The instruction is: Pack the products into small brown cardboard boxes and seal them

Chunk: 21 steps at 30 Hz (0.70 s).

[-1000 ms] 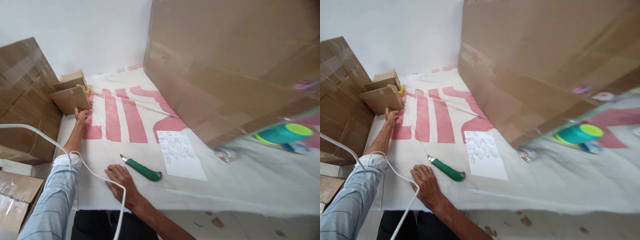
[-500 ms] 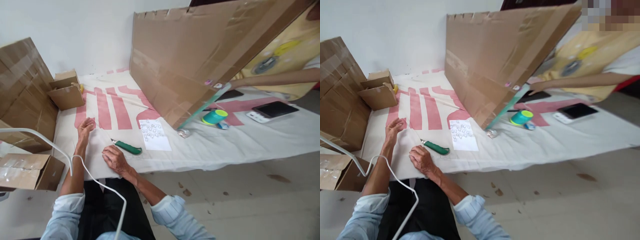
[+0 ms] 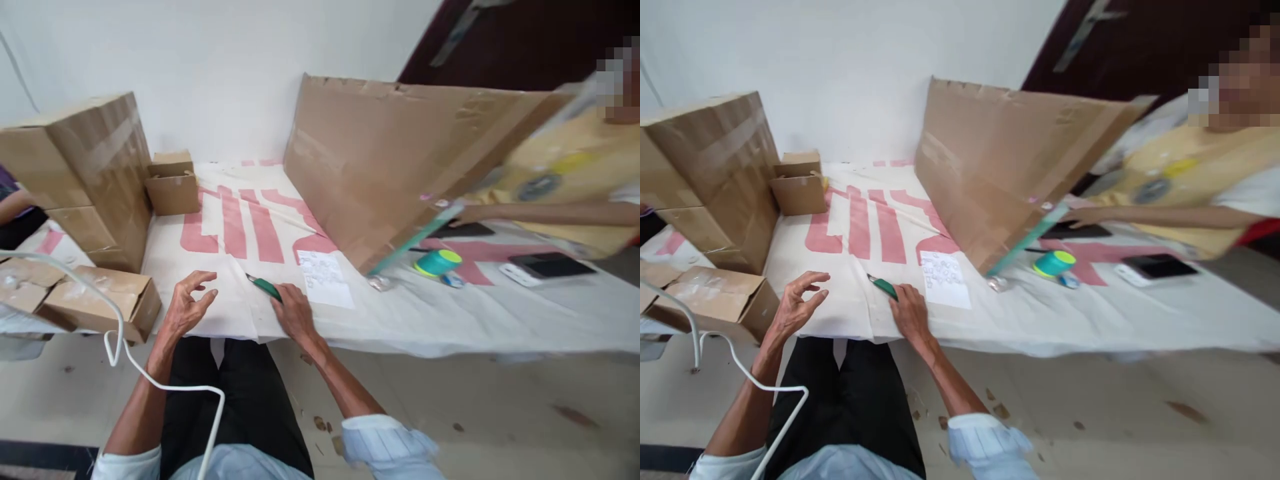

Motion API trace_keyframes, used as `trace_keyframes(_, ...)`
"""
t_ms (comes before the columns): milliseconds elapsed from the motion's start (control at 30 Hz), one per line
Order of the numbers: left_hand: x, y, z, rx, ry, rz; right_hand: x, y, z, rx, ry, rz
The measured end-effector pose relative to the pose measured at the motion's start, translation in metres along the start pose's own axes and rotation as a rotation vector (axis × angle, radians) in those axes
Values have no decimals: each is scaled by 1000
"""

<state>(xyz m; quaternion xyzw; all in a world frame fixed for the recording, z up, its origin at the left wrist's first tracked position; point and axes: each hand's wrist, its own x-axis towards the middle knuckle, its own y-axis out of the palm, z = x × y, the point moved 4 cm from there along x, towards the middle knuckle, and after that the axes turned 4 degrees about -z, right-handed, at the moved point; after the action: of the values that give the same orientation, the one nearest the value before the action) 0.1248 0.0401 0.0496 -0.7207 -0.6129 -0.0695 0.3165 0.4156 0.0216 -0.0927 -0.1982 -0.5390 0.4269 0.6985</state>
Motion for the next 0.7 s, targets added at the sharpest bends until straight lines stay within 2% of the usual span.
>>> trace_keyframes(133, -14, -47, -31, 260, 197, -141, -12, 7, -8, 17, -52, -79)
trace_keyframes(267, -29, -110, -43, 535, 254, -357, -15, 10, -10, 14, -118, -101)
trace_keyframes(333, -38, -145, -37, 681, 179, -449, -16, 9, -9, 9, -125, -103)
trace_keyframes(400, -47, -177, -23, 815, 12, -500, -16, 8, -9, 2, -125, -111)
trace_keyframes(467, -57, -201, -7, 920, -192, -509, -15, 8, -8, -6, -129, -117)
trace_keyframes(533, -66, -212, 7, 988, -323, -490, -15, 9, -8, -10, -130, -119)
trace_keyframes(567, -69, -212, 11, 1010, -345, -476, -15, 9, -8, -9, -127, -118)
trace_keyframes(700, -72, -194, 15, 993, -283, -465, -15, 10, -8, 17, -106, -106)
